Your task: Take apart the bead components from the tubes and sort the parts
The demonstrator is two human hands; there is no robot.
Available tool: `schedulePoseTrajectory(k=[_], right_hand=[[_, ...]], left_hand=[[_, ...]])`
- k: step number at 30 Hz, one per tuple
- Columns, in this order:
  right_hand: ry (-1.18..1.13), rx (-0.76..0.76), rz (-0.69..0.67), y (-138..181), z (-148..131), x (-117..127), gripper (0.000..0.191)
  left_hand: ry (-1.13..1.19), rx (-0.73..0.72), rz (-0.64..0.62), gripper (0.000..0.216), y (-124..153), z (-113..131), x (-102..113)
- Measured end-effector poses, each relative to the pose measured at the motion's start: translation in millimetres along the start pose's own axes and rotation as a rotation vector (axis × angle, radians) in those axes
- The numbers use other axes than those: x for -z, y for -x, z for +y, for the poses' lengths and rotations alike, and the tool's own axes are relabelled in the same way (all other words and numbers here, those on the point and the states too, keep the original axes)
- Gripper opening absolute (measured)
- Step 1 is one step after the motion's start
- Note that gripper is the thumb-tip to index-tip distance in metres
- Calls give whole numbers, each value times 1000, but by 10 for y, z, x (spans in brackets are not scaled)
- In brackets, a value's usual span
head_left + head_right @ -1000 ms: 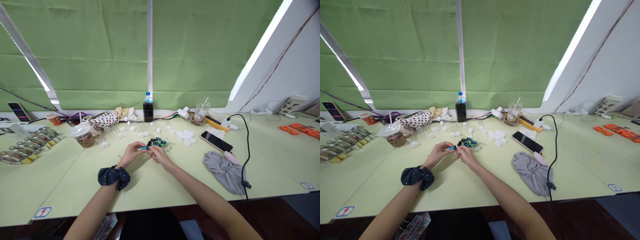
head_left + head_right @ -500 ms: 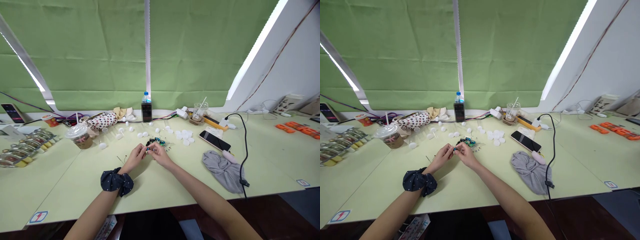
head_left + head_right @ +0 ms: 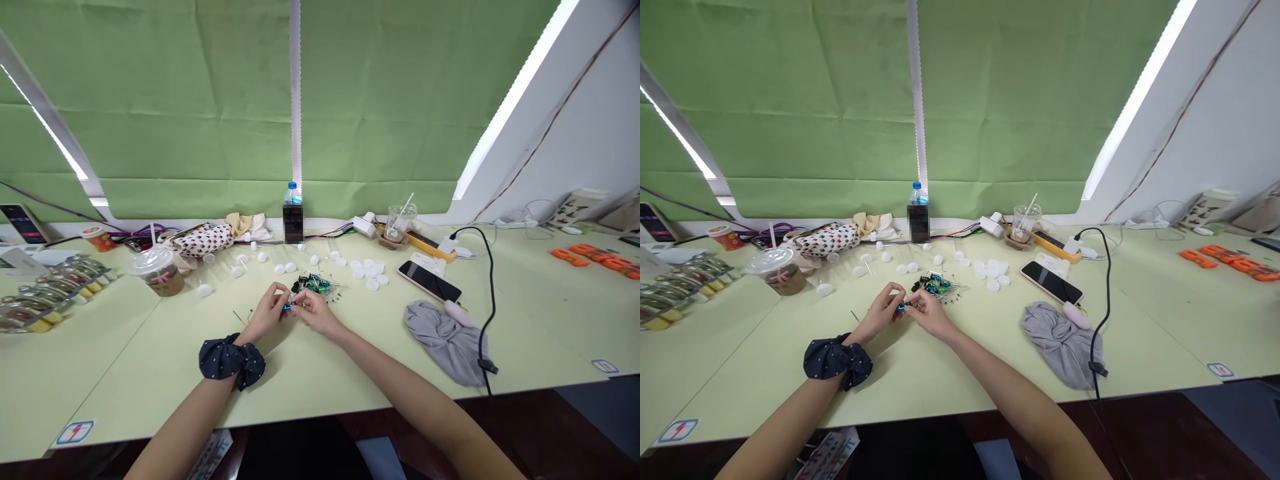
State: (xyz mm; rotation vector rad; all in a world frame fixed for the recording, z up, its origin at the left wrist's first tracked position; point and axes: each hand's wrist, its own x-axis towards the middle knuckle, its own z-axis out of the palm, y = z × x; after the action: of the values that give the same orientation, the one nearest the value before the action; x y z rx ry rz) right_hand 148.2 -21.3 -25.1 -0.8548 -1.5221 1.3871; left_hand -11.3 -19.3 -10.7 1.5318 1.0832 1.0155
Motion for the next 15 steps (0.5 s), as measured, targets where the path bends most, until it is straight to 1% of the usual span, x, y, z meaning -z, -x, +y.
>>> schedulePoseTrajectory(k=[2, 7, 9, 12, 13, 15], right_hand=[[-12, -18, 11, 0, 3, -2, 26], [-23, -58, 29, -10, -4, 39, 26], [-9, -41, 18, -9, 0, 41, 26], [10, 7, 10, -7, 22, 31, 27], [13, 16, 11, -7, 29, 29, 27], [12, 24, 17, -8, 33, 31, 26]], left_hand=[[2, 17, -17, 33, 4, 3, 3], [58, -58, -138, 33, 15, 29, -6], [37, -16, -128, 33, 18, 24, -6], [-7, 69, -64, 37, 20, 26, 3], [-2, 73, -51, 37, 21, 33, 7], [37, 26, -51, 35, 21, 52, 15]])
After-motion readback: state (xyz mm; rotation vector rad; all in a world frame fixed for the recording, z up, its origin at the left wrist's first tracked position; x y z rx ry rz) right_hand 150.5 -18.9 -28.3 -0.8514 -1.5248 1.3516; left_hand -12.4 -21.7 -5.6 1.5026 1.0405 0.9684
